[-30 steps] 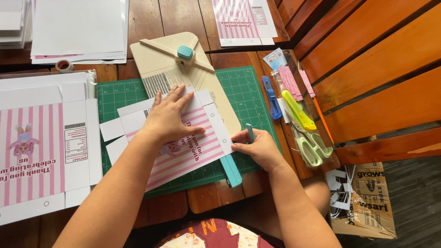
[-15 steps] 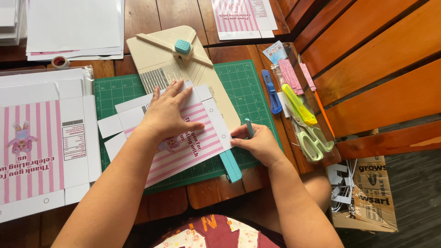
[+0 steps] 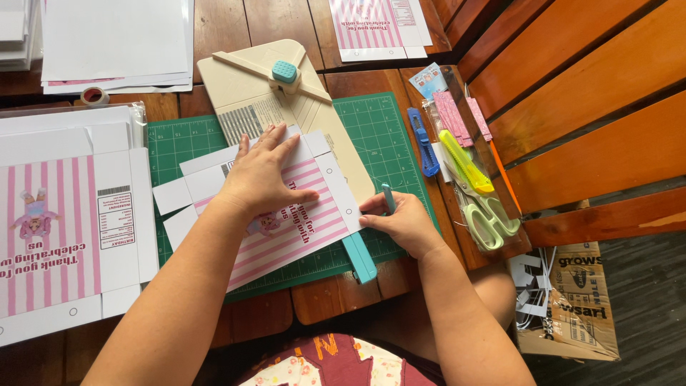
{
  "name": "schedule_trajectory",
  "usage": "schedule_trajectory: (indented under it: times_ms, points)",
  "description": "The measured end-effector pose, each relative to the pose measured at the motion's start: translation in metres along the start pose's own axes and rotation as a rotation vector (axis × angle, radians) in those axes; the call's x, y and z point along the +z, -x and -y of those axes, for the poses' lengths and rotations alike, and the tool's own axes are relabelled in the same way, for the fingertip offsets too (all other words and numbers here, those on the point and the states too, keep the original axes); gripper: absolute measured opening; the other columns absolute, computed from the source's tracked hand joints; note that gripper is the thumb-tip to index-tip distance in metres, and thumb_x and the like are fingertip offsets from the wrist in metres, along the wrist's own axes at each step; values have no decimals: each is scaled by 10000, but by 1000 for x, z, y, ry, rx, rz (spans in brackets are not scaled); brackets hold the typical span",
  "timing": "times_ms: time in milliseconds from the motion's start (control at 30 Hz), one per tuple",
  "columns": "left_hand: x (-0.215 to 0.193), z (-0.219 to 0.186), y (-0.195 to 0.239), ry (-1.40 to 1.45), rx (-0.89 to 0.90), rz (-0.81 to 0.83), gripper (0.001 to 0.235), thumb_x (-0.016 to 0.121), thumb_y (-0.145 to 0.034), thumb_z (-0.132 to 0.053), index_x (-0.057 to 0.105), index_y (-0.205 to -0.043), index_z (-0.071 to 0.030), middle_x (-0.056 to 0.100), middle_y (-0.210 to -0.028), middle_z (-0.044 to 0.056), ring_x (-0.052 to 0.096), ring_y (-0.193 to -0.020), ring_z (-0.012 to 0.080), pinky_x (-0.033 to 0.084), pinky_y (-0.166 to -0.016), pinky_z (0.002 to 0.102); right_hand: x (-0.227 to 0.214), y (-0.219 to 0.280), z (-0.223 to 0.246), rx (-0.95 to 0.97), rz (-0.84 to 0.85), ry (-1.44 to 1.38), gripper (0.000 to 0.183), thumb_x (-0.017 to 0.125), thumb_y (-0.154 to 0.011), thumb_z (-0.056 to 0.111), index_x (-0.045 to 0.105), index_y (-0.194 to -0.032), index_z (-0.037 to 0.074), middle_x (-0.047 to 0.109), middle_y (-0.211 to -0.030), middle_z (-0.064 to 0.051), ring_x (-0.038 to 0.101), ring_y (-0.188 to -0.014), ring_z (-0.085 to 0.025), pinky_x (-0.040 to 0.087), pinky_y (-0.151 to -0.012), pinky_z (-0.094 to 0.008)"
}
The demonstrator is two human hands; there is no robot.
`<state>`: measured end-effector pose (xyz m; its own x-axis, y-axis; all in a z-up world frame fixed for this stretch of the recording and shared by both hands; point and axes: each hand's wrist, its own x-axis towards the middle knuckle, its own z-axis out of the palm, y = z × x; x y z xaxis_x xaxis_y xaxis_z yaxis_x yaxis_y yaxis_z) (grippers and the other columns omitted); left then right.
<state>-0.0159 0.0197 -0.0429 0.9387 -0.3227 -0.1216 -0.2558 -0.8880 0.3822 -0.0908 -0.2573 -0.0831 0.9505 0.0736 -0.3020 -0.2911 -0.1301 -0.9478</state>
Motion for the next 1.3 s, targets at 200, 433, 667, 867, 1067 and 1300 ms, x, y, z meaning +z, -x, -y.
schedule_trajectory:
  times_ms: [200,433,667,867,1067,1300]
  points:
    - [1,2,-1,2,5,-6,1144,763,-621,-792,442,-1560,-223,326,-1675,91,271,-1562,255,106,-1269,581,1,2,2,7,2,-11,333,910,-699,-10,779,-1004,-34,778,-782,-151,746,-754,-171,601,-696,-253]
    - [3,2,-2,-2,6,0,1140,759,-627,-782,432,-1566,-226,315,-1680,90,265,-1565,256,95,-1268,581,1,2,3,2,1,-8,336,912,-697,-7,782,-1005,-31,780,-788,-152,750,-763,-179,610,-707,-268]
    - [1,1,-1,-3,2,11,1136,757,-631,-771,425,-1571,-226,310,-1682,90,260,-1566,255,91,-1270,577,2,4,5,4,-15,12,331,917,-689,-8,788,-994,-27,777,-776,-138,735,-763,-158,603,-717,-263]
    - [0,0,-1,-17,0,13,1141,754,-625,-774,424,-1570,-227,306,-1684,86,261,-1567,254,102,-1270,581,4,3,4,5,-17,14,331,918,-687,-3,790,-991,-22,776,-770,-133,730,-759,-150,602,-721,-262]
    - [-13,-11,-2,-85,-19,59,1126,751,-654,-759,414,-1577,-208,319,-1679,104,272,-1566,250,122,-1268,586,0,8,20,88,-127,-49,222,798,-868,132,763,-1022,-25,770,-818,-180,717,-690,-185,632,-745,-336]
    - [-7,-15,-10,-184,-14,102,1170,777,-614,-776,443,-1559,-172,357,-1652,147,321,-1544,278,171,-1244,614,7,-8,68,-138,-327,-85,750,218,-1073,594,752,-934,86,677,-740,-143,669,-664,-200,559,-755,-319]
